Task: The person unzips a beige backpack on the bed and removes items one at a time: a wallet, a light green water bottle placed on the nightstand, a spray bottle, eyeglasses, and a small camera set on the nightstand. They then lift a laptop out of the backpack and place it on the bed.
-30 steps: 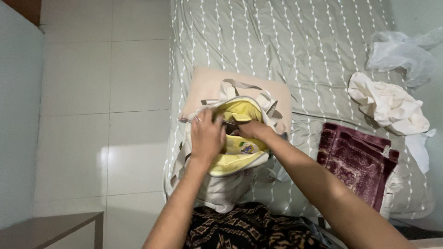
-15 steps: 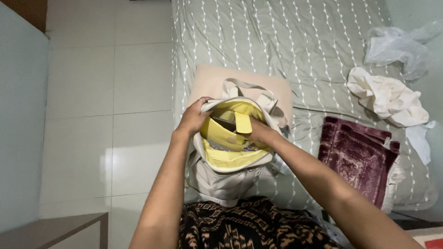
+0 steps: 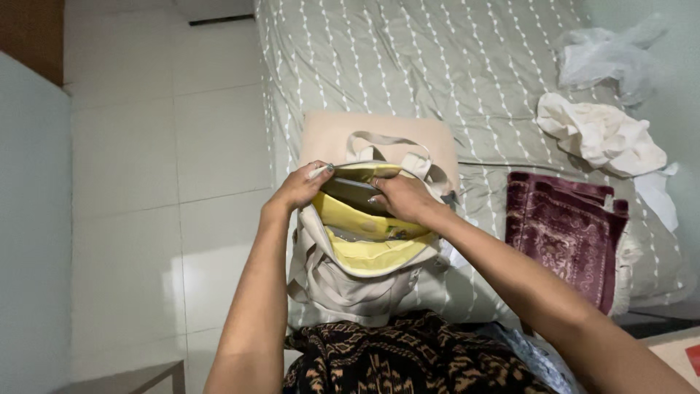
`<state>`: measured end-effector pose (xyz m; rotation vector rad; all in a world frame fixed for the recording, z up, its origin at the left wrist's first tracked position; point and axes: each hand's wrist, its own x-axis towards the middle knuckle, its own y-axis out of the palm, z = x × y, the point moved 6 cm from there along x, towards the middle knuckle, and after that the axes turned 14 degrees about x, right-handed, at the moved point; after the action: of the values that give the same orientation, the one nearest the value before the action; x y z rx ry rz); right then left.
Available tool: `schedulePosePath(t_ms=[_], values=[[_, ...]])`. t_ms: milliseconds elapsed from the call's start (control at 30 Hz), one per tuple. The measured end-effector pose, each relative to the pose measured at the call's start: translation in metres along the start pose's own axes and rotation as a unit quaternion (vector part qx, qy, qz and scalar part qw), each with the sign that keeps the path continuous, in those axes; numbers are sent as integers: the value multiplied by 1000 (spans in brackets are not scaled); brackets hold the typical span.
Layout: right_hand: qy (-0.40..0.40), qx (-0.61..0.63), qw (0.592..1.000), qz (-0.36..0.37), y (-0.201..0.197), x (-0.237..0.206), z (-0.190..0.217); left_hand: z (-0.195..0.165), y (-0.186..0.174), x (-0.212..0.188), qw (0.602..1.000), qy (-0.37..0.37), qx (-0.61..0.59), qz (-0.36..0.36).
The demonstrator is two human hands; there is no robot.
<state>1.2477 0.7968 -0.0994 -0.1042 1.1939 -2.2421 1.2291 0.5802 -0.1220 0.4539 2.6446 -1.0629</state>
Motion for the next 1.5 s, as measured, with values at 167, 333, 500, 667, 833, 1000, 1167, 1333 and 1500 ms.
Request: schedulePosePath(t_ms=[167,333,500,667,833,1000,1167,1333,1500], values=[[50,-19,998,-27,-8,-10,2,-8,1,6,986,21,-161,45],[55,-30,997,-49,-18,-22,13,-13,5,11,964,30,-262,39],[65,-55,994,-65,-44,-28,22,-12,10,13,934,-1,-349,77],[23,-26,995,-97,-68,-27,26,-16,9,15,951,2,-307,27],[66,-33,995,-71,-75,-17,14,-16,6,16,969,-30,-246,-12],[46,-30,994,-97,-107,-7,6,-21,0,23,977,-14,-210,-36],[40,-22,993,-107,-133,6,1,-22,1,41,977,12,-203,-68],[57,-24,993,-96,-141,22,-9,-26,-11,51,984,39,-33,-169],[62,-10,993,-101,-154,38,-21,-53,-25,26,895,116,91,-421]])
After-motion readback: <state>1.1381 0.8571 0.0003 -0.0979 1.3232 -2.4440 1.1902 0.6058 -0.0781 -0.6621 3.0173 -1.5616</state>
